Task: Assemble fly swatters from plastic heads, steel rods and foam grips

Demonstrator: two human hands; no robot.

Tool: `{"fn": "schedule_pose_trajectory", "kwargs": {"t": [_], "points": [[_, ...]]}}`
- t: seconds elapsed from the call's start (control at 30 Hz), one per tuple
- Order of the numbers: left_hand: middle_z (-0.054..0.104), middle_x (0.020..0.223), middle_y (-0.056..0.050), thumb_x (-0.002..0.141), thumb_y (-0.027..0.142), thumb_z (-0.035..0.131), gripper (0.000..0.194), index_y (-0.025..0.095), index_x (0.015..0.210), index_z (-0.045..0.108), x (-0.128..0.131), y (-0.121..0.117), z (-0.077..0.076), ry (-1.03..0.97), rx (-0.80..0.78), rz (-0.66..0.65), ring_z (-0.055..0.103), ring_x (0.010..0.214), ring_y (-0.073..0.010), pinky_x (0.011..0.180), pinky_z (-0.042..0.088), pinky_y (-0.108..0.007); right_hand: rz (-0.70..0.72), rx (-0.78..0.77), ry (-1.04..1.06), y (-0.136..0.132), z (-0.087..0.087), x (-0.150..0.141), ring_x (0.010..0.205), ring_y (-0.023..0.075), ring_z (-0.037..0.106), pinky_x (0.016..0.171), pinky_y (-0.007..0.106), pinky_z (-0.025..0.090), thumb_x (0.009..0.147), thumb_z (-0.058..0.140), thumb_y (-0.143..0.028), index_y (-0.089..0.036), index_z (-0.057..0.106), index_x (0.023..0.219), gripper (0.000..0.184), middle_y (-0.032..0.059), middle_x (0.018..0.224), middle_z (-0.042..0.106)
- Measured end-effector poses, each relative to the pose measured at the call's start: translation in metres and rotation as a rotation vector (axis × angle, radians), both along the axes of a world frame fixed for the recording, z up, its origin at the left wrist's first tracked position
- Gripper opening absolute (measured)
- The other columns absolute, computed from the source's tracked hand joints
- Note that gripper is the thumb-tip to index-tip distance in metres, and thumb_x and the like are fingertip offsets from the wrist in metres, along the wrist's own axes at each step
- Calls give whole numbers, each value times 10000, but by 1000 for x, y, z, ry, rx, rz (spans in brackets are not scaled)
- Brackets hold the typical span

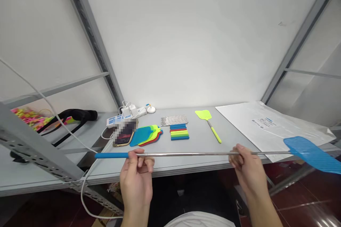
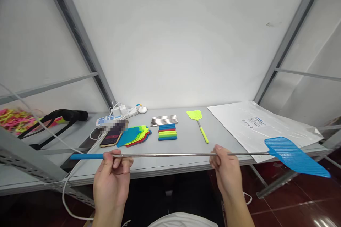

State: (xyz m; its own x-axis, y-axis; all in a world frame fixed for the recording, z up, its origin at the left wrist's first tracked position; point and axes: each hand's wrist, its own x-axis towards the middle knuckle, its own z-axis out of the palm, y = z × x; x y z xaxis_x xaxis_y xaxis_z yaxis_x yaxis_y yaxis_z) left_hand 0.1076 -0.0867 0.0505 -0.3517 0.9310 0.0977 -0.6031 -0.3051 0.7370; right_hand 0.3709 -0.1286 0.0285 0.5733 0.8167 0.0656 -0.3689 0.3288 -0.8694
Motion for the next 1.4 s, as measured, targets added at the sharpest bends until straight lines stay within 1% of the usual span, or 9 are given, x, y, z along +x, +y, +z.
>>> {"fn": "schedule_pose_trajectory", "kwargs": {"t": [0.17, 0.43, 0.67, 0.77, 0.9, 1.0, 1.2, 1.3, 1.4], "points": [[391, 596, 74, 845, 441, 689, 285, 158, 849, 656, -4, -2, 3, 11, 19, 21, 442, 416, -59, 528, 437, -240, -94, -9, 24, -8, 7, 17, 488, 93, 320, 480, 266, 309, 815, 710, -329, -206, 361, 514, 477, -68, 507, 315], [394, 617, 68, 873, 435, 652, 274, 165, 829, 638, 0, -3, -1, -84, 6, 126, 400, 431, -46, 521, 409, -212, -80, 30, 103, -3, 11, -21, 497, 95, 280, 498, 257, 327, 910, 582, -398, -213, 354, 582, 441, -67, 540, 302], [389, 610, 61, 864, 516, 642, 351, 165, 875, 651, 42, -19, -16, -53, -77, -55, 402, 460, -59, 528, 406, -226, 70, 65, -26, 1, -8, -43, 530, 112, 326, 509, 278, 297, 911, 575, -457, -215, 357, 548, 488, -52, 545, 307], [356, 594, 70, 858, 496, 661, 339, 158, 860, 650, 37, -15, -14, -97, -84, -37, 370, 455, -51, 517, 394, -215, 123, 34, -152, 1, -16, -46, 544, 116, 337, 526, 287, 285, 908, 578, -472, -214, 366, 536, 499, -46, 547, 316], [334, 579, 73, 896, 404, 639, 284, 148, 775, 614, 4, 0, 1, -191, -73, 118, 286, 438, -47, 467, 352, -194, 64, -39, -158, -2, -8, -35, 536, 113, 312, 522, 288, 273, 888, 608, -476, -217, 359, 538, 502, -54, 543, 287], [315, 583, 74, 906, 359, 632, 257, 135, 780, 615, -13, 6, 9, -190, -15, 122, 276, 444, -47, 451, 325, -190, 20, -51, -104, -2, 3, -22, 528, 108, 294, 511, 288, 267, 877, 630, -457, -224, 312, 527, 526, -58, 543, 272], [311, 577, 85, 838, 272, 708, 160, 128, 864, 645, -9, 11, -1, -253, -74, -30, 268, 446, -39, 445, 309, -187, -84, -54, 22, 8, -4, 7, 493, 93, 271, 482, 272, 276, 853, 668, -414, -227, 276, 526, 543, -76, 522, 242], [291, 545, 87, 822, 258, 707, 132, 147, 840, 638, -5, 12, -5, -268, -97, 1, 273, 451, -51, 459, 328, -190, -204, -11, 61, 10, -9, 20, 477, 87, 282, 484, 258, 306, 873, 642, -384, -217, 320, 549, 487, -76, 509, 292], [298, 519, 82, 858, 364, 664, 217, 164, 787, 621, 2, 10, -7, -240, -115, 20, 269, 452, -65, 463, 342, -200, -212, 19, 86, 8, -7, 21, 461, 81, 272, 484, 249, 323, 891, 612, -374, -211, 360, 582, 431, -79, 516, 318]]}}
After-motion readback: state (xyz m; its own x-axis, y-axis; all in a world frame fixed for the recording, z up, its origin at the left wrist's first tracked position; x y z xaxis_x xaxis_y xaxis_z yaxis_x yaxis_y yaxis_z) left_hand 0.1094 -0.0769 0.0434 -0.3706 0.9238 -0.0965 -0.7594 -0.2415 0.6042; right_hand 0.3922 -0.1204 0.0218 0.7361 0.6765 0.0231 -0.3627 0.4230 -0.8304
